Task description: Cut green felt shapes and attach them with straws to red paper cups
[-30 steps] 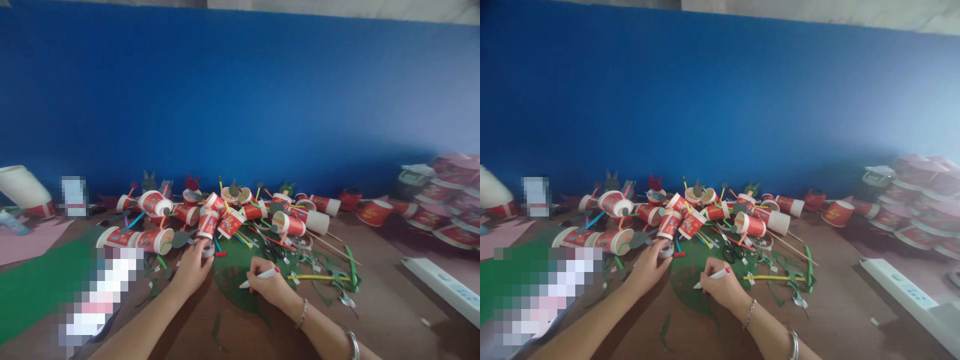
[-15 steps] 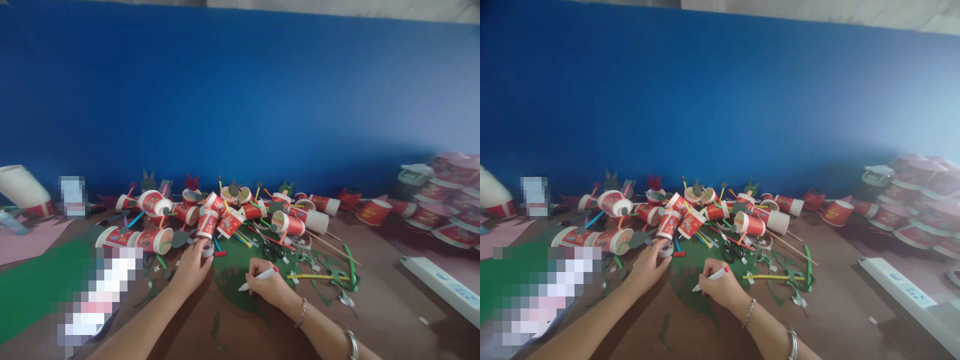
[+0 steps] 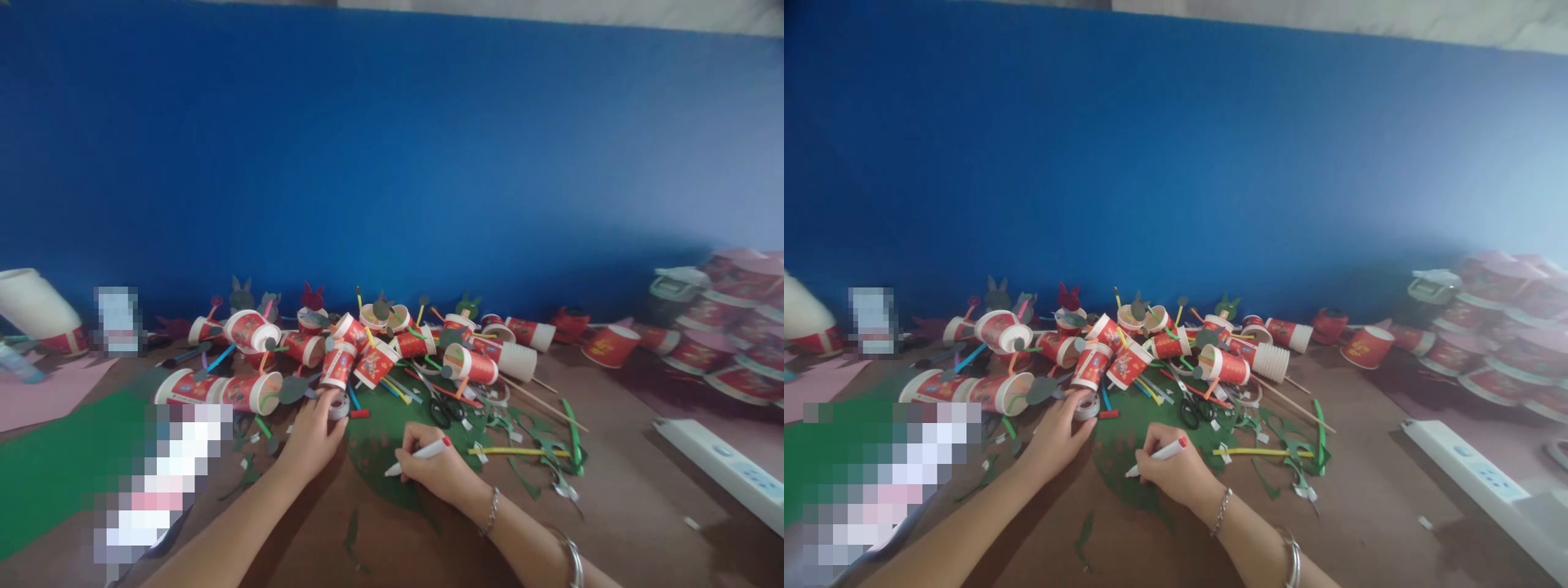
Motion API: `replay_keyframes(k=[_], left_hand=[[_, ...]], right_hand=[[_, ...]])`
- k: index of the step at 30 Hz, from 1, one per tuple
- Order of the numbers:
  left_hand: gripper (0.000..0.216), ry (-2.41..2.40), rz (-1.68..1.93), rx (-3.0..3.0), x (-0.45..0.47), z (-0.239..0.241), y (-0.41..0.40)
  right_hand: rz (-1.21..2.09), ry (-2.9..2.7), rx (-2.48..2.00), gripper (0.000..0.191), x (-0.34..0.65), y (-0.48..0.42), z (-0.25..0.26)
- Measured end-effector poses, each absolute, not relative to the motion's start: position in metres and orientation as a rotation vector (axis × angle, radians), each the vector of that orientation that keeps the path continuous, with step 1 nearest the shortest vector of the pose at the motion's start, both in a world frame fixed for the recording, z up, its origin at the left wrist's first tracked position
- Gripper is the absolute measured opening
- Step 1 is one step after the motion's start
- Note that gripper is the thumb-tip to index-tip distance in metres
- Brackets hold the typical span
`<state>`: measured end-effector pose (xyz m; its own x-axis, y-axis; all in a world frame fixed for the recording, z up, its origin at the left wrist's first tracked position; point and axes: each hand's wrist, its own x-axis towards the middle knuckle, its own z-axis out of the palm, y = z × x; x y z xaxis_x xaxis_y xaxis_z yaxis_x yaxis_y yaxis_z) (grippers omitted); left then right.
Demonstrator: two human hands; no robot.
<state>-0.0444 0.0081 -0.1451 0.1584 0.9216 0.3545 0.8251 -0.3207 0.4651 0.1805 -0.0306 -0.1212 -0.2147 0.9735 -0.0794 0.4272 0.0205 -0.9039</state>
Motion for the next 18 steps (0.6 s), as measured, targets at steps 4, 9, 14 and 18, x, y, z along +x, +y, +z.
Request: replay_keyframes(k=[4,9,14,18], left_hand=[[0.040,1.709,0.899,2.277,-0.045,-0.145,0.008],[0.039,1.718,0.886,2.278,-0.044,-0.144,0.009],[0.039,1.707,0.905,2.272,-0.045,-0.146,0.009],[0.039,1.704,0.889,2.282,-0.046,-0.148,0.009]], right_hand=[[1.160,-1.688,-1.450,0.013,0.179,-0.031,-0.120],[1.199,-1.558,-1.360,0.017,0.182,-0.028,-0.116],[1.188,-1.455,-1.376,0.019,0.192,-0.023,-0.116],[1.172,-1.526,-1.441,0.022,0.194,-0.022,-0.117]])
